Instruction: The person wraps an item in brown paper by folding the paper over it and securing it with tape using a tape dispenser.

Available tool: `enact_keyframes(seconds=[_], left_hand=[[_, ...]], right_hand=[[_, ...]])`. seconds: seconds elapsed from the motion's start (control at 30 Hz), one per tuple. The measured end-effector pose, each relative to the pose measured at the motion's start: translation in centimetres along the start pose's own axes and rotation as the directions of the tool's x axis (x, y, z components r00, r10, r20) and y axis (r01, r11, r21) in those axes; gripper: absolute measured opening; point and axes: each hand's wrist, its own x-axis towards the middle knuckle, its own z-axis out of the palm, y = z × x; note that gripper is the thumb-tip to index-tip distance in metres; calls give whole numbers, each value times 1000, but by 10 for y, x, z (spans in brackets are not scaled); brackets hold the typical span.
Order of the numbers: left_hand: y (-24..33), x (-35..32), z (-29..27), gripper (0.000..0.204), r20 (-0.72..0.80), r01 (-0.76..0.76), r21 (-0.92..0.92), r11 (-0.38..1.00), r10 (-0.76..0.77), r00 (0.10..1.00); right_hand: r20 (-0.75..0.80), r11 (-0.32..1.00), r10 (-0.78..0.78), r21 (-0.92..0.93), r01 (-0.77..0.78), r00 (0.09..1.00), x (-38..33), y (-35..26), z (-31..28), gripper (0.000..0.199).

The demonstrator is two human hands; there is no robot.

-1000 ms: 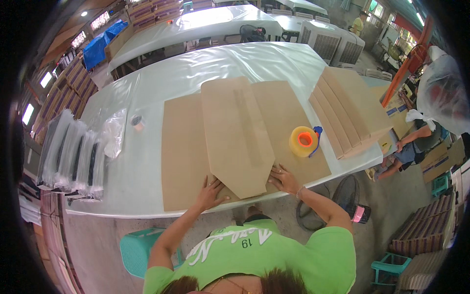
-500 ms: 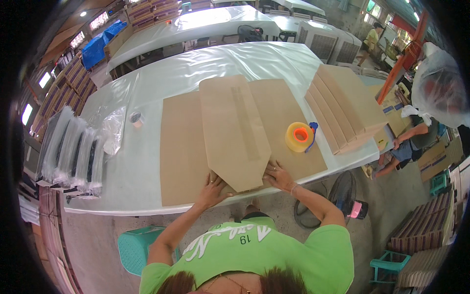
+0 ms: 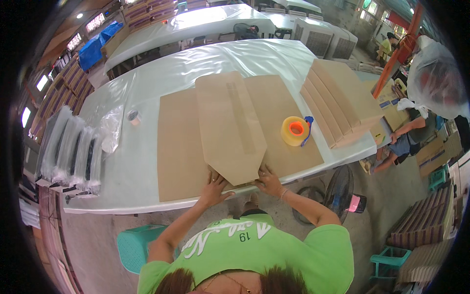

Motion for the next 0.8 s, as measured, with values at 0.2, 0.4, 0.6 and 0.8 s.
enact_keyframes(seconds=[0.2,0.4,0.6,0.8], left_hand=[[8,-2,5,70,-33,0,9,1000,1,999],[15,-4,11,70,-62,-25,17,1000,26,998],[26,-7,13,68,-62,-19,23,1000,21,998],[31,-8,18,68,-62,-4,20,1000,5,998]], right_hand=[[51,999,33,8,-34,998,-8,-12,3,29],[13,998,5,68,-6,1000,-10,-17,7,30],[7,995,44,89,-45,999,-15,-22,13,31],[-37,1000,12,-14,-12,999,-16,-31,18,22]])
